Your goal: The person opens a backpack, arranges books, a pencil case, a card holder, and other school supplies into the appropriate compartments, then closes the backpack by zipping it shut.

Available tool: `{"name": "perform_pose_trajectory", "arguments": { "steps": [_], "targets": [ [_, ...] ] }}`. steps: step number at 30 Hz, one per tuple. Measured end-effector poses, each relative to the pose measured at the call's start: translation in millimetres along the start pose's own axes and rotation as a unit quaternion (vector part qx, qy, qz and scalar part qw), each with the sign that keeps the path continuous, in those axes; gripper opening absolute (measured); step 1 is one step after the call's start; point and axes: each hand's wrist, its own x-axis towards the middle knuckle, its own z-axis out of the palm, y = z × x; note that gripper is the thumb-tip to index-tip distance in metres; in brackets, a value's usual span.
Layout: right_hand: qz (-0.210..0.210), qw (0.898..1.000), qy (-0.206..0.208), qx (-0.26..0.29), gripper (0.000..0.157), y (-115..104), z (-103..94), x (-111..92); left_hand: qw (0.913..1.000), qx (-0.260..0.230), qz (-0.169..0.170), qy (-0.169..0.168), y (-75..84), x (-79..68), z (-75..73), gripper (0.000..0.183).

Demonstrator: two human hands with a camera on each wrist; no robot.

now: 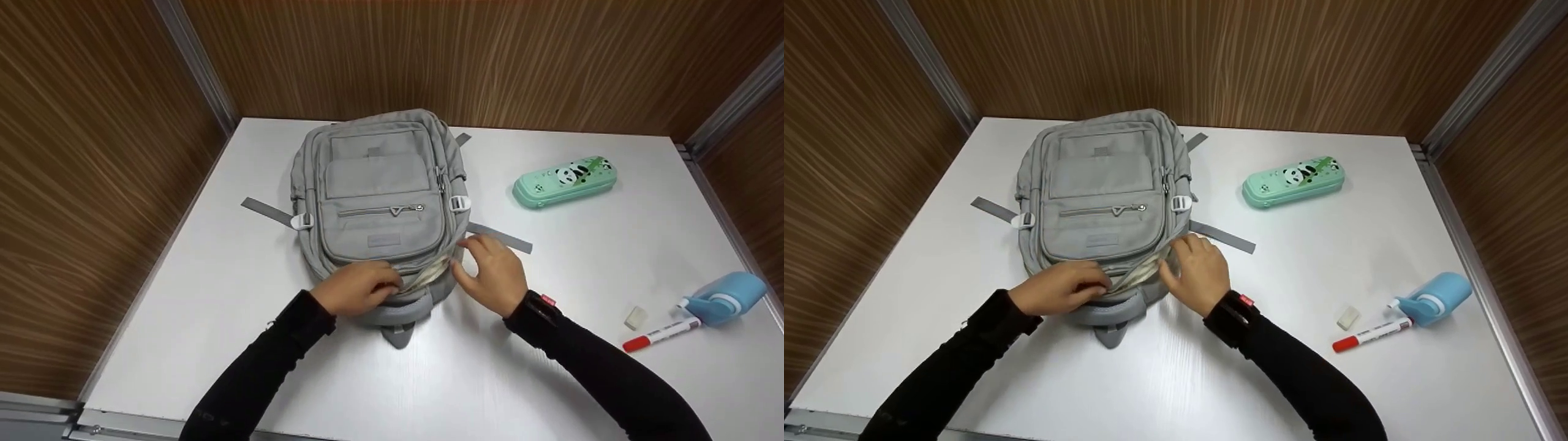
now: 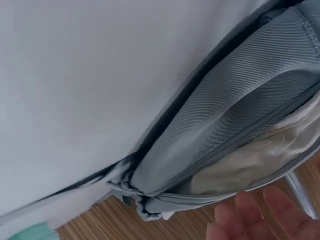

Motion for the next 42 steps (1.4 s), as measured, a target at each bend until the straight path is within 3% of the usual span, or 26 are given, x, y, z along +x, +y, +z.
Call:
{"name": "perform_pose_trajectory", "arguments": {
  "steps": [2, 4, 6, 8, 10, 12, 16, 21, 26, 33, 42],
  "targets": [
    [-0.038, 0.999, 0.007, -0.016, 0.035, -9.7, 3.1, -1.7, 0.9999, -0.015, -0.001, 0.003, -7.4, -0.7, -6.4, 0.020],
    [-0.070, 0.997, -0.006, -0.023, 0.042, -22.0, 7.2, -4.1, 0.9991, 0.005, -0.016, 0.039, -17.6, -1.1, -14.7, 0.025],
    [-0.101, 0.994, -0.027, -0.030, 0.049, -35.9, 12.3, -7.7, 0.9937, 0.050, -0.052, 0.085, -31.8, -3.7, -21.2, 0.029],
    [-0.130, 0.989, -0.051, -0.039, 0.056, -49.6, 18.0, -12.5, 0.9841, 0.096, -0.101, 0.110, -47.8, -8.8, -23.5, 0.034],
    [-0.157, 0.984, -0.068, -0.049, 0.059, -61.3, 23.5, -17.8, 0.9770, 0.118, -0.144, 0.104, -62.9, -15.9, -21.7, 0.041],
    [-0.177, 0.979, -0.081, -0.059, 0.059, -69.3, 28.3, -22.2, 0.9751, 0.114, -0.171, 0.084, -74.0, -22.2, -17.5, 0.047],
    [-0.196, 0.975, -0.076, -0.077, 0.055, -72.9, 36.9, -26.5, 0.9759, 0.095, -0.183, 0.072, -83.6, -27.6, -9.1, 0.054],
    [-0.203, 0.974, -0.059, -0.086, 0.051, -67.0, 41.9, -27.2, 0.9774, 0.092, -0.176, 0.072, -82.6, -28.9, -2.6, 0.057],
    [-0.204, 0.973, -0.075, -0.083, 0.049, -56.8, 39.3, -28.3, 0.9737, 0.104, -0.188, 0.074, -75.6, -26.7, 4.3, 0.059],
    [-0.199, 0.974, -0.073, -0.078, 0.049, -30.1, 30.1, -28.1, 0.9641, 0.129, -0.223, 0.065, -54.0, -18.7, 16.0, 0.065],
    [-0.146, 0.982, -0.096, -0.075, 0.036, 13.1, 14.9, -27.3, 0.9585, 0.178, -0.217, 0.047, -22.2, -8.0, 36.5, 0.073]
  ]
}}
